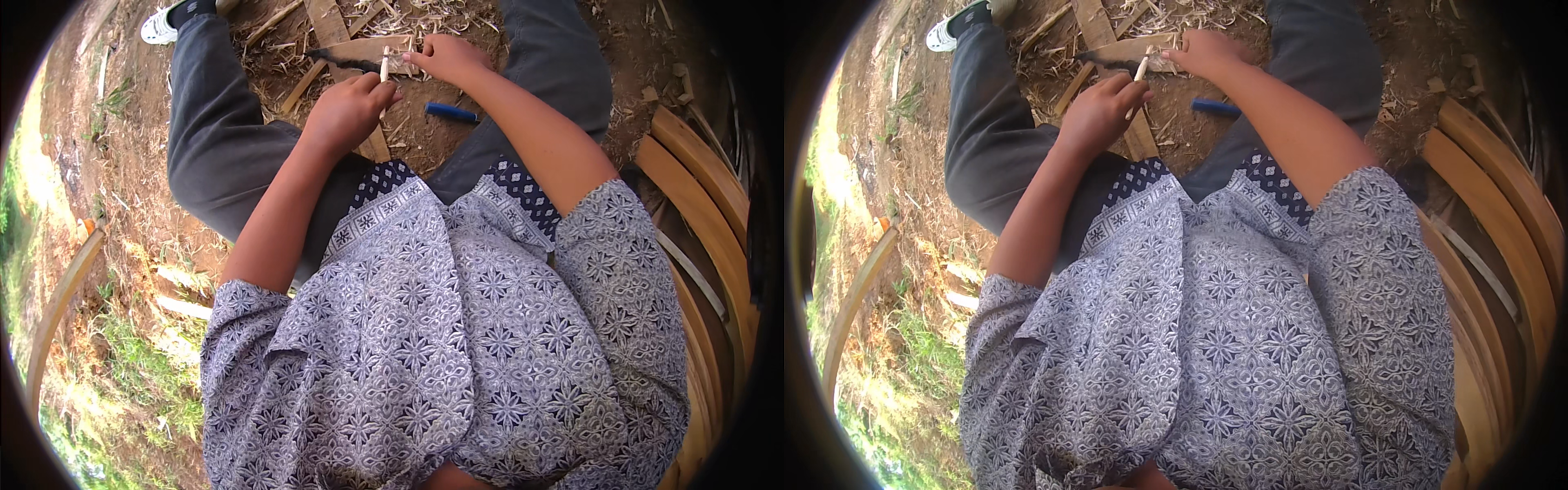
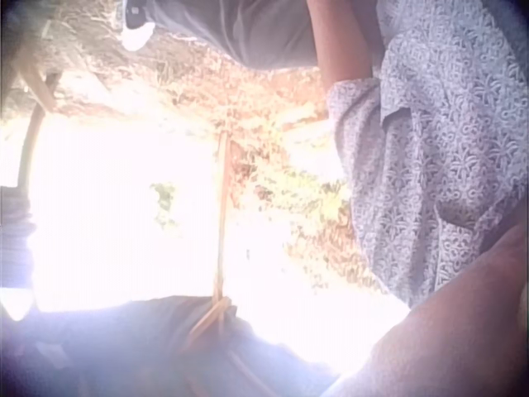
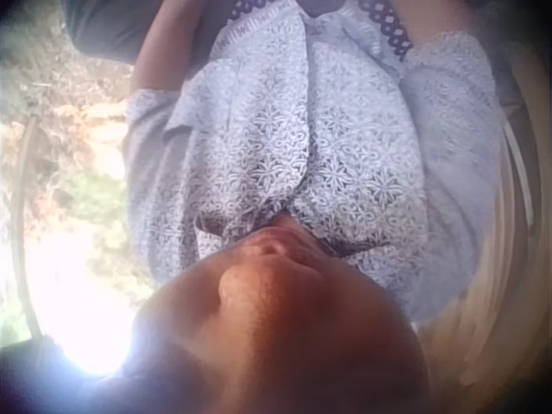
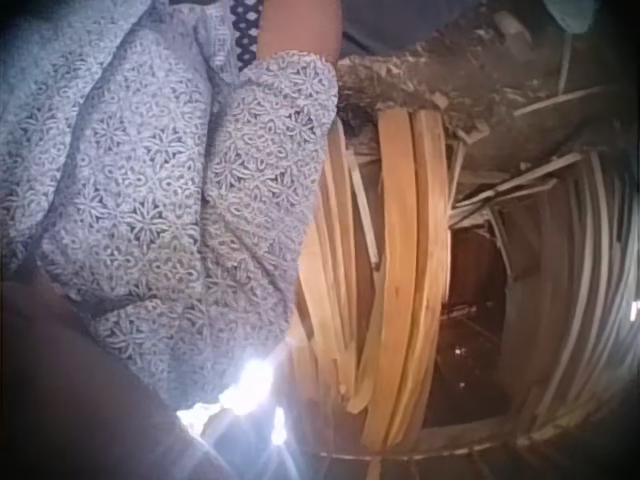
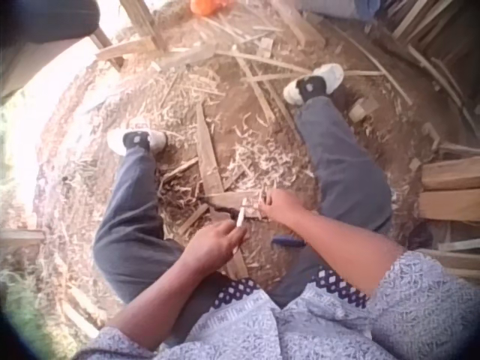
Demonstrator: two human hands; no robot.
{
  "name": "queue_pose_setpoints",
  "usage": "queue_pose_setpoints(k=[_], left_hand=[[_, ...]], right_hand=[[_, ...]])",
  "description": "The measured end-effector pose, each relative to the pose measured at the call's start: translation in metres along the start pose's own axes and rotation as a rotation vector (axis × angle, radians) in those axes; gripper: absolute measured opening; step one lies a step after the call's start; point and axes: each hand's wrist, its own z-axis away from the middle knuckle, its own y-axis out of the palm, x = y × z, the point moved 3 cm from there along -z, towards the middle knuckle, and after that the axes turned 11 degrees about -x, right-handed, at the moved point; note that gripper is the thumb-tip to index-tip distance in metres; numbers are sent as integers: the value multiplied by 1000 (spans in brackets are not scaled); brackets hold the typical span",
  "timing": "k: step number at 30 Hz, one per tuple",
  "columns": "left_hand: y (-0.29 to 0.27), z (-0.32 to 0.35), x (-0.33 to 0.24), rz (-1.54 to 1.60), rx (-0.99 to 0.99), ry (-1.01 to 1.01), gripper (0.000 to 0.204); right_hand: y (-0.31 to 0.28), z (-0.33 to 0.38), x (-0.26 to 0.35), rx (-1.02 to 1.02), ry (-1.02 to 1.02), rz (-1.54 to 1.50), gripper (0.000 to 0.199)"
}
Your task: The person sits on the ground and uses a knife to carve a small piece of wood held in their left hand. They repeatedly shave thin strips from the wood, creating a pile of shavings on the ground.
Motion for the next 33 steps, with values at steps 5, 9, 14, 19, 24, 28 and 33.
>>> queue_pose_setpoints(k=[5,9,14,19,24,28,33], left_hand=[[2,-2,-4,13,14,49,16],[1,-2,-6,-11,13,44,15],[2,-1,-5,-7,2,16,16],[0,-4,-4,17,-21,22,17],[-4,1,7,77,-76,-52,18],[-11,-7,20,235,-216,-276,16],[-18,-5,72,261,-346,-672,22]], right_hand=[[5,-5,8,107,106,28,51],[7,-8,12,112,110,28,51],[11,-2,16,59,147,21,52],[14,-10,15,74,158,-17,54],[9,-11,34,84,167,7,58],[28,-32,15,167,138,-70,53],[69,-23,-8,267,-72,-395,46]])
